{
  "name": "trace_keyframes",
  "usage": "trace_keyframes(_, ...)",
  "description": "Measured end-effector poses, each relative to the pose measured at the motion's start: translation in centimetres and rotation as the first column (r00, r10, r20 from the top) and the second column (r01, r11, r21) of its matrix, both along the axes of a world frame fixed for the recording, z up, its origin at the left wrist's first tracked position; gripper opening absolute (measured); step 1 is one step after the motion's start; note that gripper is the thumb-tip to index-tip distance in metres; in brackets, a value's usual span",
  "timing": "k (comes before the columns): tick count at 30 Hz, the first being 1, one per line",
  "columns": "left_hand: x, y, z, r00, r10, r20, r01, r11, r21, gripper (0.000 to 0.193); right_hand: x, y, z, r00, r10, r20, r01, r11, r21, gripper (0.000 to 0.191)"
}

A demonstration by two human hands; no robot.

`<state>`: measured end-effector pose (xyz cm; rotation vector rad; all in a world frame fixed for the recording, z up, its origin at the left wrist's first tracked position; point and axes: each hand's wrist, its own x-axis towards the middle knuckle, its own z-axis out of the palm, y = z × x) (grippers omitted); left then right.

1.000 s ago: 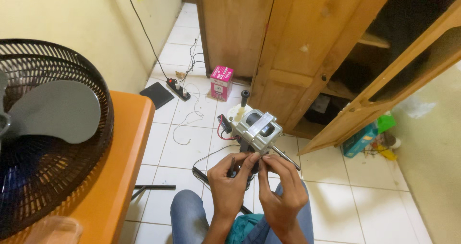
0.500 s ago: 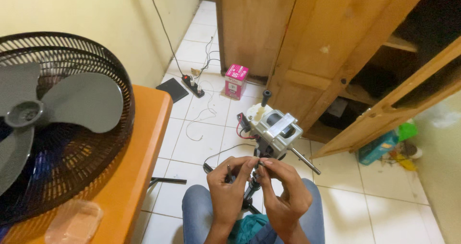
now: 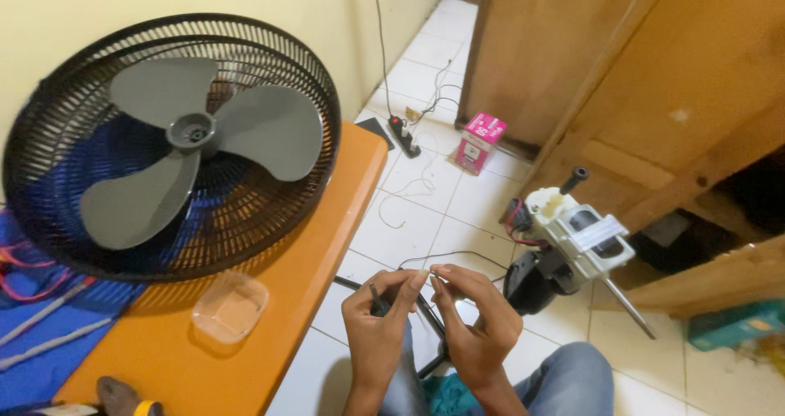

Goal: The person sits on the floor working on an electric fan motor mounted on a stand, using a screwdriver to loosen and tighten screws on the motor housing and its white plastic mounting part. They reposition the motor assembly, handle small screws, and continue fastening components with the screwdriver.

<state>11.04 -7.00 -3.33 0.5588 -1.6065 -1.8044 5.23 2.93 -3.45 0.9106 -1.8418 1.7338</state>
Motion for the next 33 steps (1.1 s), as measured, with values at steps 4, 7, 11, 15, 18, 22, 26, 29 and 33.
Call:
trace_keyframes(4,1.5,-1.8,-0.2,0.994,0.110,0.021,-0.111,0.994,0.019,0.017,0.3,-1.9,0.3,0.998,0.062,-0.033,-0.061,0.997,0.037,0.027)
trace_keyframes(7,2.9,-3.0,-0.5,0.983,0.185,0.023,-0.185,0.983,-0.002,0.018,0.6,-3.3,0.5,0.992,0.128,-0.017,-0.127,0.989,0.072,0.025)
trace_keyframes(11,5.2,-4.4,-0.6,0.968,0.252,0.016,-0.252,0.966,0.051,0.019,1.4,-5.3,0.3,0.972,0.226,0.068,-0.233,0.965,0.120,0.021)
trace_keyframes(15,7.3,-5.0,-0.7,0.943,0.327,0.058,-0.332,0.930,0.155,0.022,1.9,-7.4,-0.1,0.921,0.388,0.046,-0.391,0.913,0.115,0.019)
trace_keyframes(18,8.7,-5.7,-0.6,0.912,0.390,0.125,-0.405,0.906,0.126,0.024,2.6,-8.9,-0.4,0.893,0.445,0.065,-0.450,0.883,0.135,0.018)
trace_keyframes(22,9.5,-6.4,-0.8,0.882,0.461,0.093,-0.469,0.878,0.093,0.024,2.9,-10.4,-0.4,0.861,0.504,0.073,-0.507,0.837,0.205,0.019)
trace_keyframes(26,9.9,-6.7,-1.1,0.862,0.496,0.108,-0.504,0.861,0.069,0.024,3.1,-11.0,-0.1,0.846,0.529,0.073,-0.527,0.805,0.271,0.022)
trace_keyframes(29,9.9,-6.7,-1.2,0.858,0.503,0.104,-0.512,0.854,0.093,0.023,3.0,-11.2,0.0,0.836,0.549,0.015,-0.528,0.797,0.292,0.025)
trace_keyframes(33,9.7,-6.6,-1.1,0.856,0.498,0.138,-0.510,0.857,0.069,0.024,2.9,-11.2,-0.1,0.846,0.534,0.011,-0.514,0.808,0.286,0.026)
